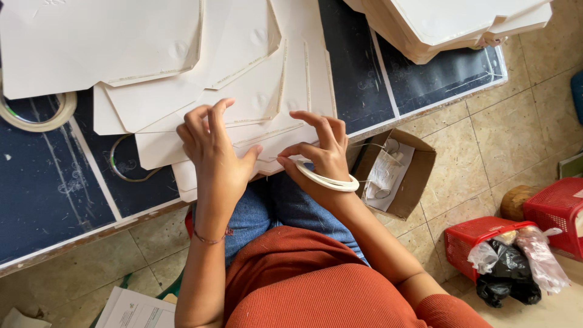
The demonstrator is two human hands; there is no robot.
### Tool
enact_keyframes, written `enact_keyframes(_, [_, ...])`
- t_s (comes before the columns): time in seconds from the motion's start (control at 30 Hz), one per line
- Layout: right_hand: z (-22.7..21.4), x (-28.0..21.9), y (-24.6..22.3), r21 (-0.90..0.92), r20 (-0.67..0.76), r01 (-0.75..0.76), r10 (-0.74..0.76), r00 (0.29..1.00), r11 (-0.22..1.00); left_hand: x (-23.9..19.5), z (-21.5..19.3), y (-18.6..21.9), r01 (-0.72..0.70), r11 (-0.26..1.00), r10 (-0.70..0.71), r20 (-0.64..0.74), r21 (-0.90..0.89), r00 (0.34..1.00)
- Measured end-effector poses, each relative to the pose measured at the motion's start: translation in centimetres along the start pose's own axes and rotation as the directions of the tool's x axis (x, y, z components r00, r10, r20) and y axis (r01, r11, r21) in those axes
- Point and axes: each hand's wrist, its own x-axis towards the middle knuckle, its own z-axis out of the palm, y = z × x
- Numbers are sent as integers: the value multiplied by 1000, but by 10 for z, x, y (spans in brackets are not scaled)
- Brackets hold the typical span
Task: The person sits with a stack of white paper sheets on their lap and applies adhesive tape to the edges of the sheets. They repeatedly pick up individual sheets, apply tape to the edges, and place them back on the stack.
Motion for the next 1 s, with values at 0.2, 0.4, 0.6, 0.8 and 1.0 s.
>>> enact_keyframes(0.2, [12,-1,-6,-153,37,-14,20,999,988,-12,3,-13,71,997,-72,44,15,996])
enact_keyframes(0.4, [3,2,11,-75,-21,75,-77,997,994,-9,7,-13,118,992,-121,72,47,990])
enact_keyframes(0.6, [-60,19,31,-97,-93,-15,5,996,995,-11,5,-15,101,994,-105,89,46,990])
enact_keyframes(0.8, [-61,15,47,-97,-76,-131,124,989,987,-11,3,-8,81,995,-86,83,65,993])
enact_keyframes(1.0, [-54,13,52,-110,-66,-130,123,990,985,-1,23,4,45,992,-55,77,122,996])
